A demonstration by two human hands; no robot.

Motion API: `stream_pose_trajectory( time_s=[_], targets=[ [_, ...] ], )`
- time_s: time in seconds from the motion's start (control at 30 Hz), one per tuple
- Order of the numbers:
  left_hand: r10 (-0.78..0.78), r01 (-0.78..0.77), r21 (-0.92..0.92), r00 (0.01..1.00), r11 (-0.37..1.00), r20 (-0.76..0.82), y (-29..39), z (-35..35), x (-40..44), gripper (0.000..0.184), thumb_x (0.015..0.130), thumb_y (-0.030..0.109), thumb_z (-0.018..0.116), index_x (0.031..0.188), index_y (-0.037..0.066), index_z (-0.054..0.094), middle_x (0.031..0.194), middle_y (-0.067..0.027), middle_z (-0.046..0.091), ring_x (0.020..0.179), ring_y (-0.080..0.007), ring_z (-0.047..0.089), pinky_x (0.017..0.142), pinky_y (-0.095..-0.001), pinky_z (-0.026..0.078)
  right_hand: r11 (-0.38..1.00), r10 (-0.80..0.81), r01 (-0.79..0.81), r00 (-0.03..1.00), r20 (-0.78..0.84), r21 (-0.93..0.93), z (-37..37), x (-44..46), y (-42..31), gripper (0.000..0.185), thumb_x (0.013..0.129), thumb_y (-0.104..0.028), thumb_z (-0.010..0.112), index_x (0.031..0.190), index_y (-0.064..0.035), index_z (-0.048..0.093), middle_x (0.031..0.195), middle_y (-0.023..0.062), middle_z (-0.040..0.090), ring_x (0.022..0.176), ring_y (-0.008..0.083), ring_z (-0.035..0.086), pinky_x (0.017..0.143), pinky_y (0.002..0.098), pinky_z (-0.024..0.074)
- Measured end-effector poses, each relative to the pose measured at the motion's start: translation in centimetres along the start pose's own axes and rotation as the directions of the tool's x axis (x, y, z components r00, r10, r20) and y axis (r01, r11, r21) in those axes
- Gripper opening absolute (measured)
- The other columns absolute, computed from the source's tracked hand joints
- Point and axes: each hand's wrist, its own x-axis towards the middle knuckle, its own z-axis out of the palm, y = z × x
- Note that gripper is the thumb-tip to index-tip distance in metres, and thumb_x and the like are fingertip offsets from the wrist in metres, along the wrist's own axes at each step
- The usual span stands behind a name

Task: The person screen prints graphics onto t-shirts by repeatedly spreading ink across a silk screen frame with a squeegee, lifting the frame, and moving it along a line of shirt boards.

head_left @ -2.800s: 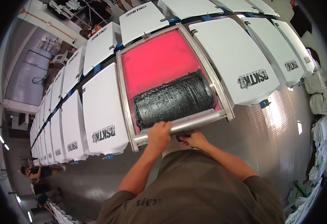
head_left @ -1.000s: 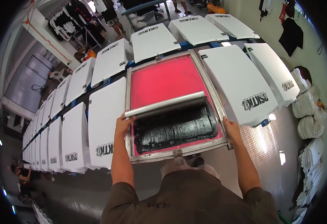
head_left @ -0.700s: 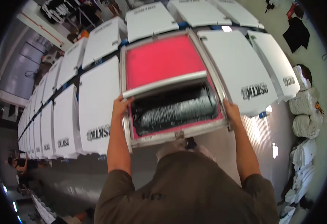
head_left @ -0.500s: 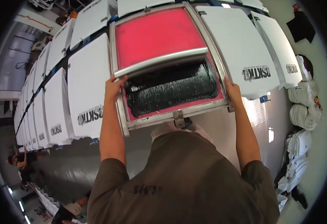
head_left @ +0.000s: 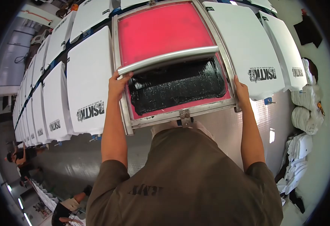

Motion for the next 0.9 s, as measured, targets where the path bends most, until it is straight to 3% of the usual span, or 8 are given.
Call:
stream_pose_trajectory(
  time_s=[0.03, 0.13, 0.43, 0.53, 0.57, 0.63, 0.83, 0.9],
  targets=[
    [0.054, -0.054, 0.002, 0.999, 0.999, -0.011, -0.6, -0.1, 0.2, 0.054, 0.07, 0.016, 0.087, 0.117, -0.002, 0.066, 0.134, -0.0102, 0.056, 0.113, -0.0178, 0.056, 0.091, -0.0288, 0.046, 0.999, -0.018, 0.017, 1.0, -0.009, -0.032, -0.1, 0.0, 0.0, 0.083, 0.087, -0.063, 0.059, 0.11, 0.0162, 0.063, 0.094, 0.0168, 0.067, 0.086, 0.0177, 0.06, 0.08, 0.029, 0.0477],
    [0.032, -0.031, -0.015, 0.999, 0.999, 0.024, -1.2, -0.4, 0.4, 0.047, 0.07, 0.016, 0.087, 0.109, -0.003, 0.069, 0.143, -0.0101, 0.048, 0.119, -0.02, 0.053, 0.093, -0.0299, 0.047, 0.999, -0.012, 0.013, 1.0, 0.027, -0.047, -0.2, 0.0, 0.5, 0.084, 0.087, -0.063, 0.058, 0.112, 0.0168, 0.062, 0.096, 0.017, 0.067, 0.088, 0.0182, 0.06, 0.081, 0.0294, 0.0474],
    [0.014, -0.014, -0.025, 1.0, 1.0, 0.004, 0.4, 0.2, -0.1, 0.048, 0.069, 0.016, 0.088, 0.109, -0.003, 0.07, 0.14, -0.0071, 0.05, 0.116, -0.018, 0.055, 0.092, -0.0291, 0.048, 0.997, 0.008, -0.01, 1.0, -0.027, -0.075, 0.0, -0.7, -0.9, 0.086, 0.086, -0.066, 0.057, 0.109, 0.0174, 0.062, 0.091, 0.0156, 0.065, 0.084, 0.0169, 0.057, 0.079, 0.0302, 0.0465],
    [0.07, -0.071, -0.034, 0.997, 0.997, -0.023, -0.3, 0.5, 0.5, 0.051, 0.069, 0.017, 0.088, 0.113, -0.002, 0.068, 0.139, -0.0065, 0.051, 0.104, -0.0142, 0.058, 0.085, -0.0274, 0.047, 0.988, 0.115, -0.114, 0.993, 0.004, -0.106, 0.0, -1.5, -2.3, 0.09, 0.087, -0.066, 0.056, 0.119, 0.0177, 0.056, 0.116, 0.022, 0.061, 0.106, 0.0234, 0.055, 0.095, 0.0332, 0.0413],
    [0.029, -0.03, -0.042, 1.0, 0.999, -0.008, -0.2, 0.4, 0.5, 0.052, 0.07, 0.017, 0.088, 0.114, -0.002, 0.068, 0.139, -0.0073, 0.051, 0.105, -0.0146, 0.058, 0.085, -0.0273, 0.047, 0.988, 0.116, -0.115, 0.993, 0.003, -0.102, 0.0, -1.3, -1.9, 0.09, 0.087, -0.066, 0.056, 0.119, 0.0177, 0.056, 0.116, 0.022, 0.061, 0.106, 0.0234, 0.055, 0.095, 0.0332, 0.0413],
    [-0.01, 0.01, -0.024, 1.0, 1.0, -0.002, -0.2, 0.1, 0.6, 0.051, 0.07, 0.018, 0.088, 0.114, 0.0, 0.068, 0.14, -0.0103, 0.05, 0.115, -0.0176, 0.055, 0.089, -0.0279, 0.046, 0.999, 0.001, -0.005, 0.997, -0.076, -0.053, 0.4, -1.0, -1.0, 0.09, 0.086, -0.068, 0.055, 0.108, 0.0186, 0.062, 0.088, 0.0155, 0.064, 0.08, 0.0181, 0.056, 0.075, 0.0314, 0.0462],
    [-0.002, 0.002, -0.007, 1.0, 1.0, 0.01, -1.6, 0.0, 0.4, 0.043, 0.069, 0.015, 0.087, 0.105, -0.002, 0.071, 0.144, -0.0103, 0.046, 0.121, -0.0216, 0.053, 0.094, -0.0308, 0.047, 0.988, 0.003, -0.007, 1.0, -0.023, -0.156, 0.4, -0.1, 0.4, 0.085, 0.087, -0.066, 0.055, 0.11, 0.0154, 0.063, 0.093, 0.0246, 0.067, 0.094, 0.0263, 0.062, 0.087, 0.0353, 0.0465],
    [0.018, -0.019, 0.032, 1.0, 0.999, 0.005, -1.5, 0.0, 0.3, 0.043, 0.069, 0.016, 0.087, 0.105, -0.003, 0.071, 0.145, -0.0102, 0.046, 0.121, -0.0217, 0.053, 0.095, -0.031, 0.046, 0.983, -0.069, 0.069, 0.998, 0.006, -0.172, 0.6, -0.4, 0.5, 0.084, 0.086, -0.065, 0.056, 0.113, 0.0142, 0.062, 0.098, 0.0272, 0.066, 0.097, 0.0298, 0.062, 0.089, 0.0368, 0.0463]
  ],
)
